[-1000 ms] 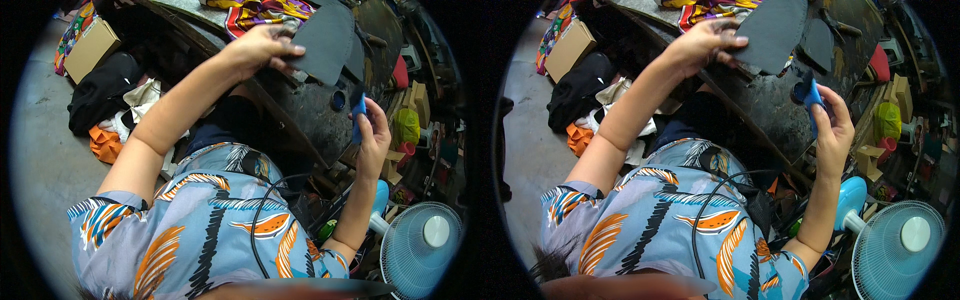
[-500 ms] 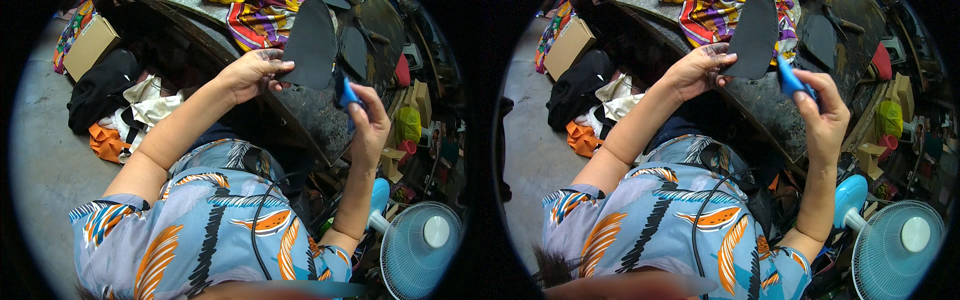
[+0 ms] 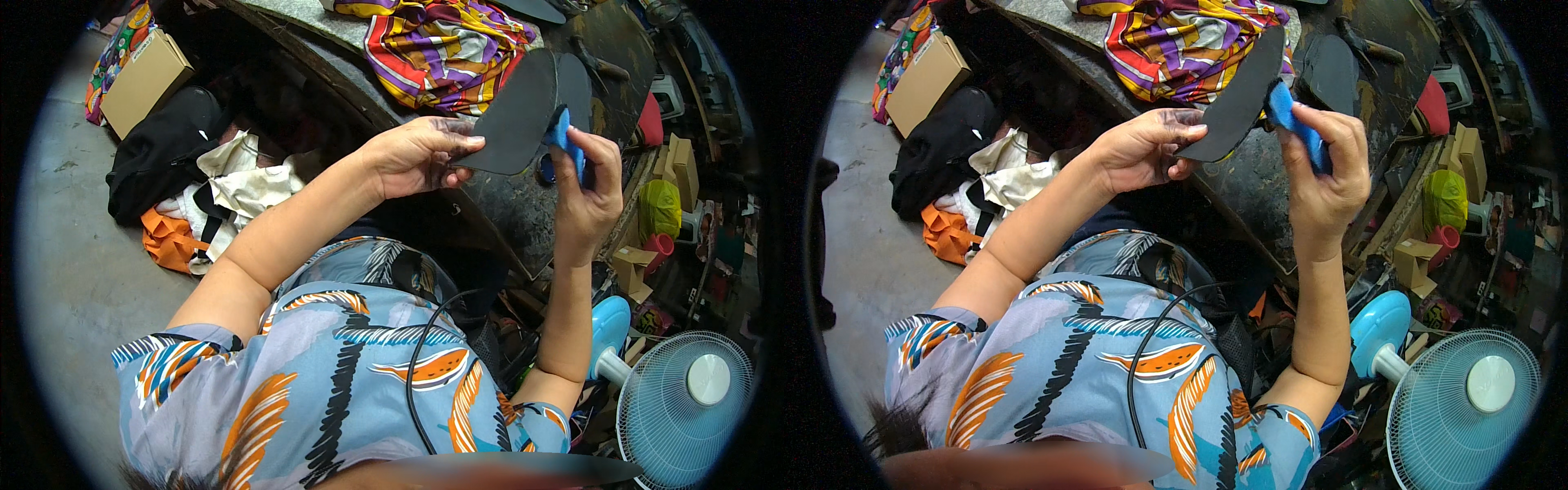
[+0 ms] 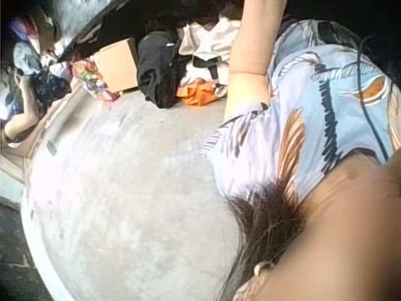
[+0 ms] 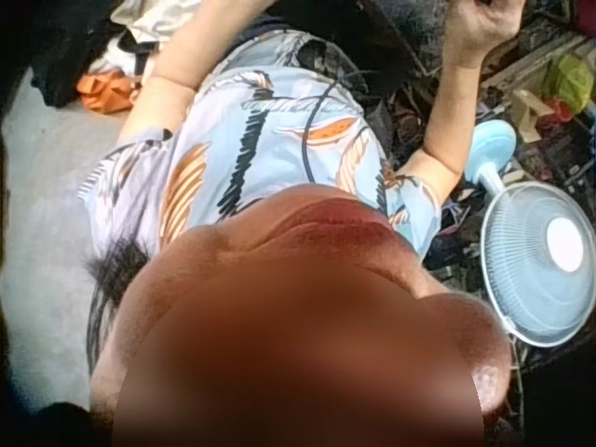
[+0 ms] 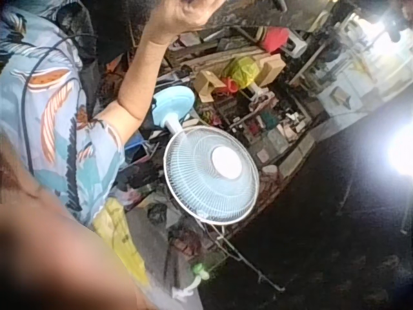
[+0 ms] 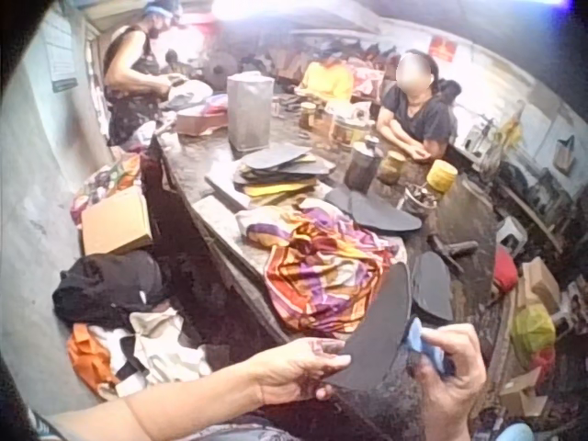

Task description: The person repeatedly smooths the edges of black shoe insoles using a blue sanding block. They pick up each insole, rub its perimeter against the block, then place it back on the table. The process is repeated for multiple insoles throughout the clip.

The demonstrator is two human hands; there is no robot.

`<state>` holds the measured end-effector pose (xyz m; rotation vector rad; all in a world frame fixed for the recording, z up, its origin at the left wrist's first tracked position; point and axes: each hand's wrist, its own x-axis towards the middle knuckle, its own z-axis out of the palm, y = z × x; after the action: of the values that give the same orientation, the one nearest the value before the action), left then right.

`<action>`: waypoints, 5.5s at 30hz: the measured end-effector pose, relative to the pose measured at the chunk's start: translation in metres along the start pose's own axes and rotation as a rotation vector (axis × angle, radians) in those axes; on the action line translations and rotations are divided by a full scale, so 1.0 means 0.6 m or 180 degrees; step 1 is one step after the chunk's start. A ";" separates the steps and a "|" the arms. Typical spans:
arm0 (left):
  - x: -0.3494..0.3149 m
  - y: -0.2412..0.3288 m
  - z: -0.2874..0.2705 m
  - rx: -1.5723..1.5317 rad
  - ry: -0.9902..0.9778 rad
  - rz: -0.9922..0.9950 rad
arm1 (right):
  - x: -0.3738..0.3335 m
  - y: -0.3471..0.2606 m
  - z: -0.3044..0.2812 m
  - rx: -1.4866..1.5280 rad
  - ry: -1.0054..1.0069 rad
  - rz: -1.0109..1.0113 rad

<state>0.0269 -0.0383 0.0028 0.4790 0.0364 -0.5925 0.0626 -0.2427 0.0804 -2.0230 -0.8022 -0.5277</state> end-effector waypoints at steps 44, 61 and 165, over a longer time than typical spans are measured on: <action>0.014 0.126 -0.041 0.7517 0.3209 0.2671 | -0.024 0.009 -0.031 0.0989 0.0160 0.1236; -0.040 0.102 0.019 0.5997 0.0706 0.3373 | 0.089 0.010 -0.049 0.0294 -0.1412 0.0239; -0.074 0.116 -0.015 0.8071 0.0850 0.2509 | 0.104 0.132 0.186 0.2617 0.0275 0.2183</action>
<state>0.0289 0.0392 0.0316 2.8226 -0.7157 0.6126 0.1694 -0.1597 0.0149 -1.3516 -0.1658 0.1146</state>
